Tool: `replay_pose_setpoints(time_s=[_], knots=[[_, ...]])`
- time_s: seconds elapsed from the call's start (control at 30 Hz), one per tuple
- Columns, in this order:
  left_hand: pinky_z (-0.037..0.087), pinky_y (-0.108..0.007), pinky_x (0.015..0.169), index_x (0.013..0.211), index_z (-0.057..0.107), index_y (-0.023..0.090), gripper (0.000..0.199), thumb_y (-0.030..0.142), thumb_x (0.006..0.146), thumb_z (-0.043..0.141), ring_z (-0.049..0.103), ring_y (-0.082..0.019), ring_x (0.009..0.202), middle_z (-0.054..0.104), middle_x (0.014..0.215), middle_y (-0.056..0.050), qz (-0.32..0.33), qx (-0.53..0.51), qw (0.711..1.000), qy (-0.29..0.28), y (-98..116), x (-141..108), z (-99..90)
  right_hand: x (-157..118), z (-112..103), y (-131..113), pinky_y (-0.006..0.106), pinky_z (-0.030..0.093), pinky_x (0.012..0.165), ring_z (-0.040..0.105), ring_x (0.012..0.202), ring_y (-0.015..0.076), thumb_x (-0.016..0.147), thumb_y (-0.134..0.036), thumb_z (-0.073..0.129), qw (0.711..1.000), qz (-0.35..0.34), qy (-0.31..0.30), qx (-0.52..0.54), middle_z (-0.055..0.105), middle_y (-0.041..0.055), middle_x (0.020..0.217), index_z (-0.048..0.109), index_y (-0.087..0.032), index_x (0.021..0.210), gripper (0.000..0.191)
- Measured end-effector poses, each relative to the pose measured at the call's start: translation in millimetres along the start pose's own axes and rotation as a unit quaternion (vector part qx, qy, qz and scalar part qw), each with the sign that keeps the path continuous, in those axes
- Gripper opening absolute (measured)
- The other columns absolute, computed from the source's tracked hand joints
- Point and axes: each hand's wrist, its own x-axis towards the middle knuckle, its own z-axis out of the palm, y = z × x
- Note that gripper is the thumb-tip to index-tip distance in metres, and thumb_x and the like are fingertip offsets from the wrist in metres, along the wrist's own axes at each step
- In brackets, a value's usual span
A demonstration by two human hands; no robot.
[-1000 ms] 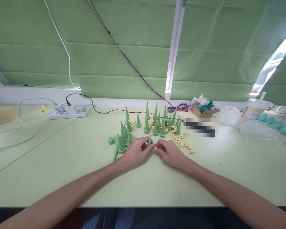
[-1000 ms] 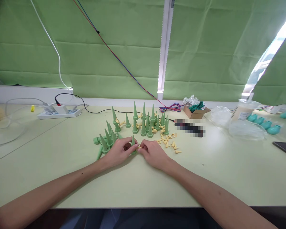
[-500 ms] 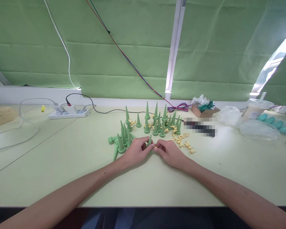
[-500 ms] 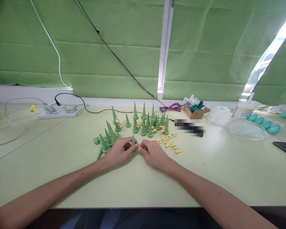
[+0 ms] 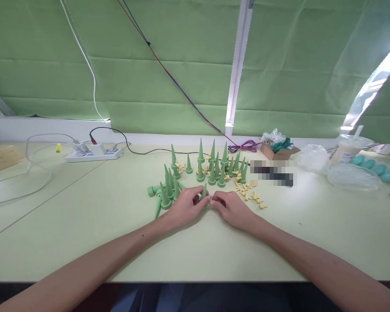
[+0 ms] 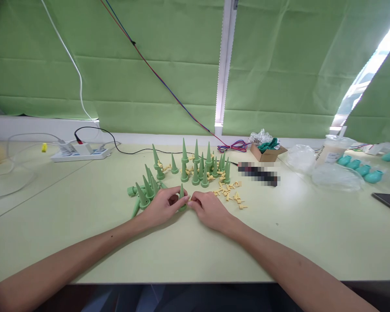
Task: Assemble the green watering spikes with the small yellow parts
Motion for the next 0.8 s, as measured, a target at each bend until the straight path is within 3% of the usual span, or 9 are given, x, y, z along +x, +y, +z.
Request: replay_pose_setpoints(time_s=[0.37, 0.57, 0.8], knots=[[0.024, -0.022, 0.049, 0.071, 0.05, 0.018, 0.029, 0.038, 0.091, 0.051, 0.029, -0.01, 0.051, 0.035, 0.053, 0.007, -0.02, -0.019, 1.0, 0.008, -1.1, 0.9, 0.9, -0.4, 0.3, -0.3, 0.025, 0.032, 0.058, 0.047, 0.058, 0.0122, 0.096, -0.027, 0.049, 1.0, 0.007, 0.002, -0.006, 0.06, -0.0015, 0.066, 0.057, -0.019, 0.075, 0.024], [0.022, -0.022, 0.047, 0.07, 0.048, 0.018, 0.032, 0.041, 0.092, 0.05, 0.027, -0.009, 0.05, 0.034, 0.052, 0.007, -0.029, -0.04, 0.999, 0.017, -2.6, 0.8, 2.1, -0.3, -1.1, -2.5, 0.024, 0.034, 0.058, 0.051, 0.06, 0.0123, 0.091, -0.026, 0.057, 1.0, 0.018, 0.012, 0.02, 0.065, -0.0013, 0.076, 0.061, -0.02, 0.091, 0.007], [0.022, -0.022, 0.047, 0.067, 0.042, 0.018, 0.034, 0.04, 0.092, 0.05, 0.027, -0.009, 0.05, 0.034, 0.052, 0.007, -0.021, -0.028, 0.999, 0.019, -3.7, 0.8, 3.1, 0.4, -2.4, -5.6, 0.025, 0.035, 0.059, 0.053, 0.062, 0.0132, 0.091, -0.023, 0.056, 0.999, 0.026, 0.006, 0.023, 0.065, -0.0004, 0.075, 0.06, -0.019, 0.086, 0.007]])
